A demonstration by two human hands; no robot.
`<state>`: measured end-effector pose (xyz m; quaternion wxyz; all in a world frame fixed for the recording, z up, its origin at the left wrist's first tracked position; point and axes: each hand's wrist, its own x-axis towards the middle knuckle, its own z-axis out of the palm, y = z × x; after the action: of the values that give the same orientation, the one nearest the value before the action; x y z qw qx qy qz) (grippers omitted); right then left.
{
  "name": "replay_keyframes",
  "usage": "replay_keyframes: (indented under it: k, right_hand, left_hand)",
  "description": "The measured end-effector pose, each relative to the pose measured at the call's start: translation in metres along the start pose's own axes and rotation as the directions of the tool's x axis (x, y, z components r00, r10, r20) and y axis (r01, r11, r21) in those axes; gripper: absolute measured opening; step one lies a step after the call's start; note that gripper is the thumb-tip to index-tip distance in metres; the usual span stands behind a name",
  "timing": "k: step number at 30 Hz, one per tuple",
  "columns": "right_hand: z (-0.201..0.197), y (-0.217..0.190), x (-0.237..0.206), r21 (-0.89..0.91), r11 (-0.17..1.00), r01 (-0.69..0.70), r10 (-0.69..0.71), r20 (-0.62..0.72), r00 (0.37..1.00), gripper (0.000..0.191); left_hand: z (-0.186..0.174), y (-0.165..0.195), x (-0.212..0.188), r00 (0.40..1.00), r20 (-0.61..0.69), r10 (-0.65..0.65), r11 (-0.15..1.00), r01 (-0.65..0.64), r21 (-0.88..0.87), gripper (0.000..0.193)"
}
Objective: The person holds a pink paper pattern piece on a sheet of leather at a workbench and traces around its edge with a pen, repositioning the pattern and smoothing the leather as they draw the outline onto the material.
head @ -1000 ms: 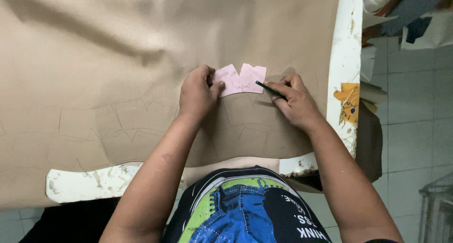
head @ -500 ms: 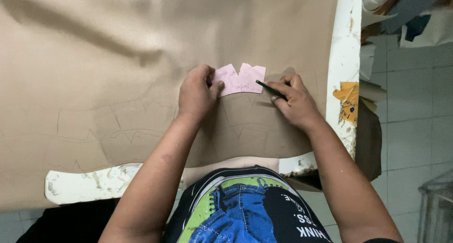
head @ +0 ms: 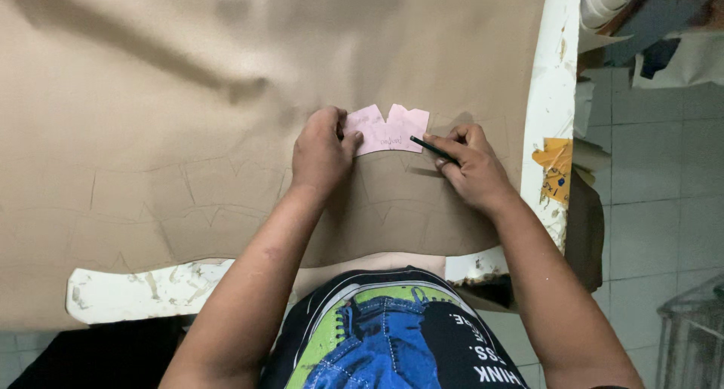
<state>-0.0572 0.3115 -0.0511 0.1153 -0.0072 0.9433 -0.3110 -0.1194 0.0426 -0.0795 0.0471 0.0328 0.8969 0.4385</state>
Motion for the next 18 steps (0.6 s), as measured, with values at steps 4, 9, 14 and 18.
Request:
replay_keyframes:
  k: [4,9,14,18]
  right_hand:
    - [0.001,0.0,-0.002,0.007,0.999,0.042,-0.042,-0.018,0.999,0.044]
    - [0.004,0.009,-0.001,-0.036,0.994,0.1,-0.101,-0.023,0.995,0.046]
    - [-0.011,0.01,0.012,0.035,0.99,0.137,-0.137,0.011,0.99,0.046]
    - [-0.023,-0.024,0.026,0.147,0.987,0.067,-0.045,-0.149,0.988,0.018]
  left_hand:
    - [0.003,-0.001,-0.007,0.996,-0.063,0.063,0.998,-0.061,0.029,0.044]
    - [0.023,0.001,-0.016,0.904,0.008,0.428,0.848,-0.405,0.342,0.017]
    - [0.059,0.028,-0.038,0.825,0.305,0.476,0.628,-0.561,0.538,0.038]
    - [0.071,0.04,-0.052,0.834,0.221,0.506,0.64,-0.535,0.551,0.064]
